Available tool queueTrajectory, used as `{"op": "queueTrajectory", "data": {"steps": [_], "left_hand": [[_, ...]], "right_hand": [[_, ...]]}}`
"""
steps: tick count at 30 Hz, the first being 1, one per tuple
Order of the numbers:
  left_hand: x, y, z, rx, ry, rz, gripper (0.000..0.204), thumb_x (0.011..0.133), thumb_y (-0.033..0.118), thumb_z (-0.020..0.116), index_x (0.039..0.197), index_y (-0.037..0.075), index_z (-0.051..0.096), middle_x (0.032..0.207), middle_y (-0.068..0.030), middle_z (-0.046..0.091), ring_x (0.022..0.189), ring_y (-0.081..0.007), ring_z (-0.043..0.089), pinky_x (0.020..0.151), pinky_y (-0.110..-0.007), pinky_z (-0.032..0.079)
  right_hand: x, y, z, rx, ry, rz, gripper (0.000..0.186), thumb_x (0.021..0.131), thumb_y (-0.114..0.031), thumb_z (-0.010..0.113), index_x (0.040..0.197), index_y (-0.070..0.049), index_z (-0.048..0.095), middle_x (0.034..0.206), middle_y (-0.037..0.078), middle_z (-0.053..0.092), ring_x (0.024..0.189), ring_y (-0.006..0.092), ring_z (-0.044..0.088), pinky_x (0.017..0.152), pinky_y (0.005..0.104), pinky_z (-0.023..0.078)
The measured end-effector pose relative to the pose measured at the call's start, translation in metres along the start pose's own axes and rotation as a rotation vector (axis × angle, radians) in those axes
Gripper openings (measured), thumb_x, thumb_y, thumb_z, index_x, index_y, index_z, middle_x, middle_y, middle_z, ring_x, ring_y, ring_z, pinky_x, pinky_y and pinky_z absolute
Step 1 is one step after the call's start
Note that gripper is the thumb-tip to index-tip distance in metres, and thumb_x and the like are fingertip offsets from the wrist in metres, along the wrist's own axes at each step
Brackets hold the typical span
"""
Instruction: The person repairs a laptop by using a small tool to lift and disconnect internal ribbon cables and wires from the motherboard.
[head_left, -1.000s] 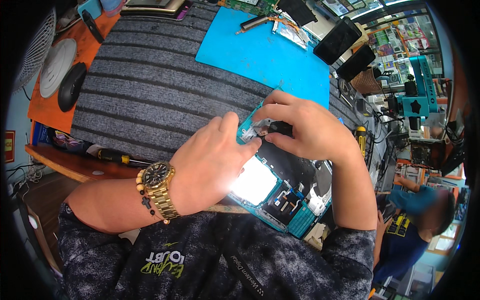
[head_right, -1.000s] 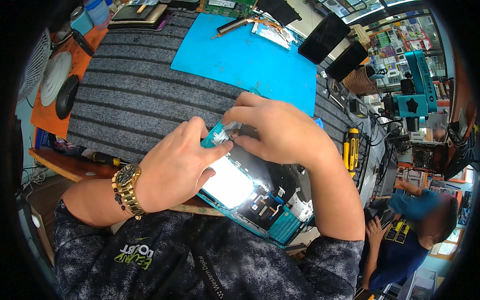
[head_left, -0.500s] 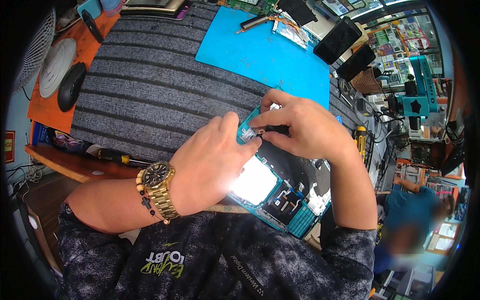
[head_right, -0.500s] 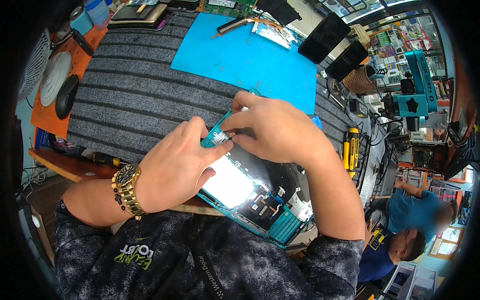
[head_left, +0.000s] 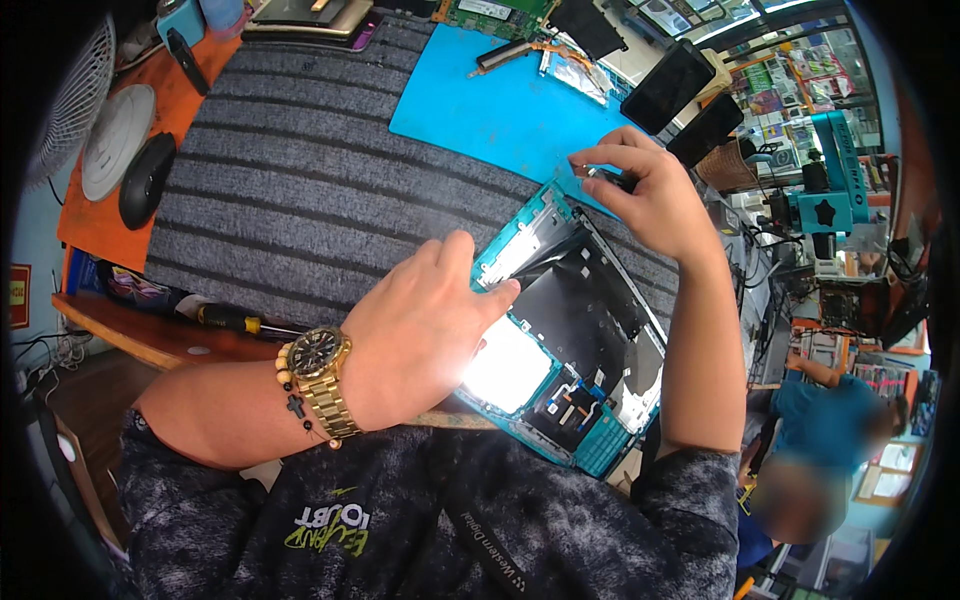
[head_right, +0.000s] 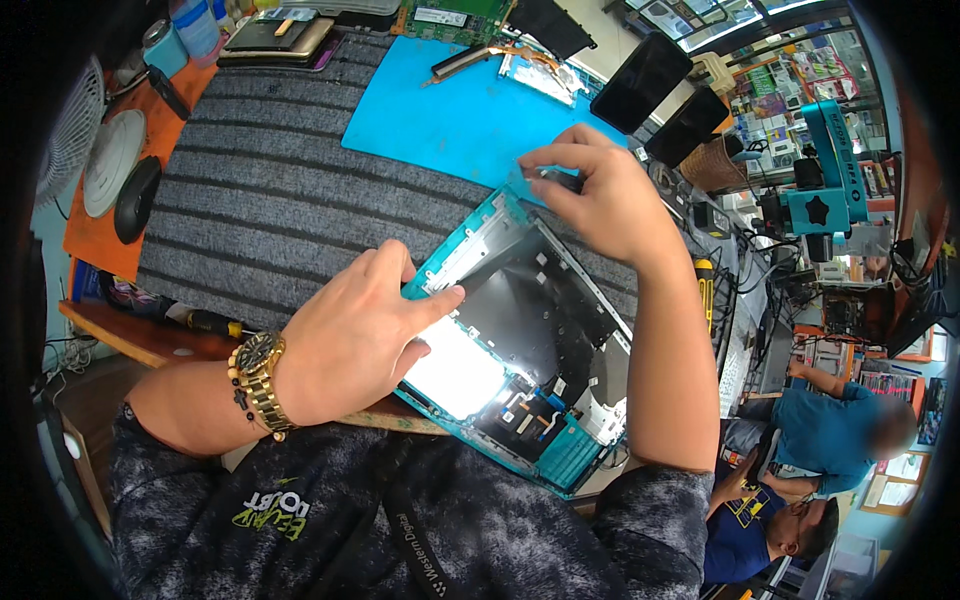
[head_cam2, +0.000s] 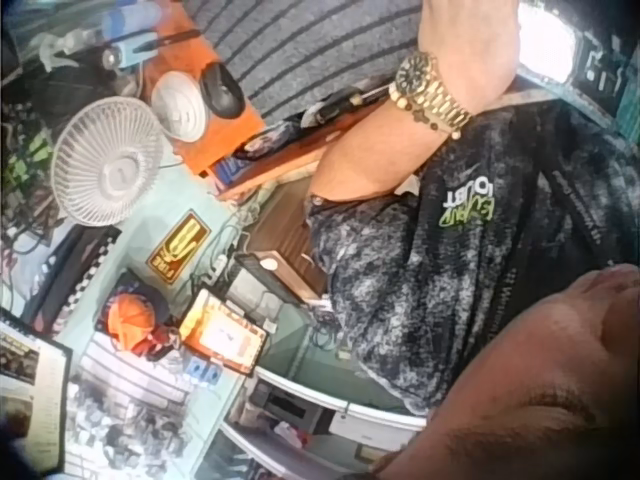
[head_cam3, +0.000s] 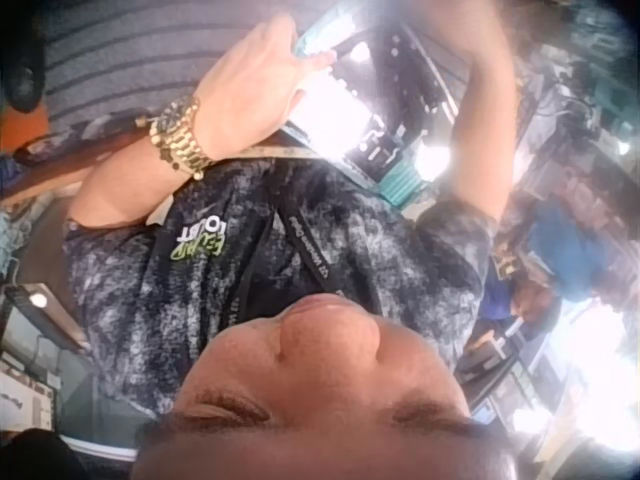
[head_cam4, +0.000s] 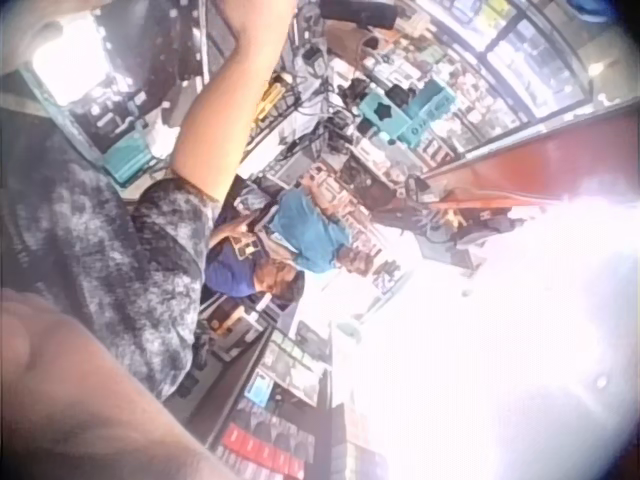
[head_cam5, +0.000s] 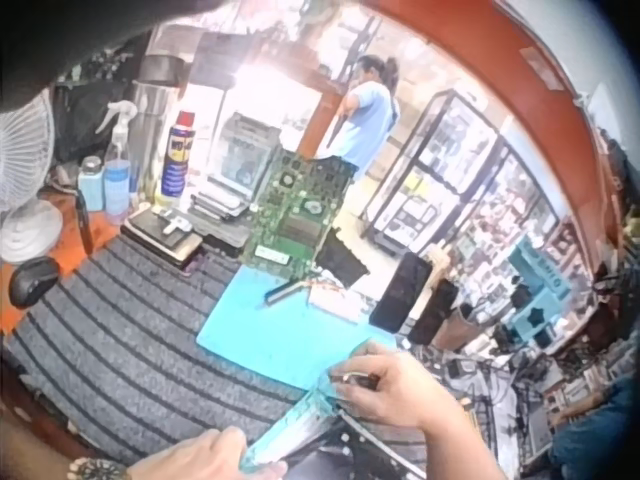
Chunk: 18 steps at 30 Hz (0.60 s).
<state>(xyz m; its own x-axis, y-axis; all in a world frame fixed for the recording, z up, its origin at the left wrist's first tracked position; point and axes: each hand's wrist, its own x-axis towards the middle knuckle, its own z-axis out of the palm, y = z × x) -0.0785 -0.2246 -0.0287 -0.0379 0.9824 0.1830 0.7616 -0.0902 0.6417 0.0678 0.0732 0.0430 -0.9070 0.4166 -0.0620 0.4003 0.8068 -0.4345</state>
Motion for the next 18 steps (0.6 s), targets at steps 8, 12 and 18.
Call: {"op": "queueTrajectory", "data": {"steps": [8, 12, 18], "left_hand": [[0.001, 0.0, -0.001, -0.004, 0.004, 0.009, 0.056, 0.095, 0.009, 0.09, 0.15, 0.005, 0.083, 0.122, -0.0188, 0.06, 0.115, -0.039, 0.067, 0.1, -0.049, 0.06], [0.001, 0.0, -0.002, -0.013, 0.015, 0.02, 0.05, 0.101, 0.013, 0.084, 0.15, 0.005, 0.083, 0.119, -0.0194, 0.061, 0.115, -0.0396, 0.066, 0.097, -0.049, 0.06], [0.0, 0.0, -0.004, 0.01, -0.01, 0.014, 0.056, 0.096, 0.013, 0.091, 0.15, 0.007, 0.083, 0.12, -0.0183, 0.061, 0.114, -0.0384, 0.067, 0.098, -0.048, 0.061]], "right_hand": [[0.006, 0.03, 0.002, 0.008, 0.002, 0.076, 0.031, 0.109, -0.019, 0.085, 0.139, -0.011, 0.091, 0.123, 0.006, 0.079, 0.099, 0.0172, 0.071, 0.088, 0.0352, 0.058], [0.008, 0.038, 0.006, 0.038, 0.046, 0.094, 0.034, 0.112, -0.022, 0.082, 0.142, -0.008, 0.088, 0.127, 0.007, 0.079, 0.099, 0.0169, 0.07, 0.089, 0.0372, 0.059], [-0.032, 0.033, -0.005, -0.026, 0.097, 0.182, 0.033, 0.108, -0.025, 0.083, 0.132, -0.002, 0.085, 0.115, 0.016, 0.082, 0.099, 0.0294, 0.077, 0.091, 0.0444, 0.06]]}}
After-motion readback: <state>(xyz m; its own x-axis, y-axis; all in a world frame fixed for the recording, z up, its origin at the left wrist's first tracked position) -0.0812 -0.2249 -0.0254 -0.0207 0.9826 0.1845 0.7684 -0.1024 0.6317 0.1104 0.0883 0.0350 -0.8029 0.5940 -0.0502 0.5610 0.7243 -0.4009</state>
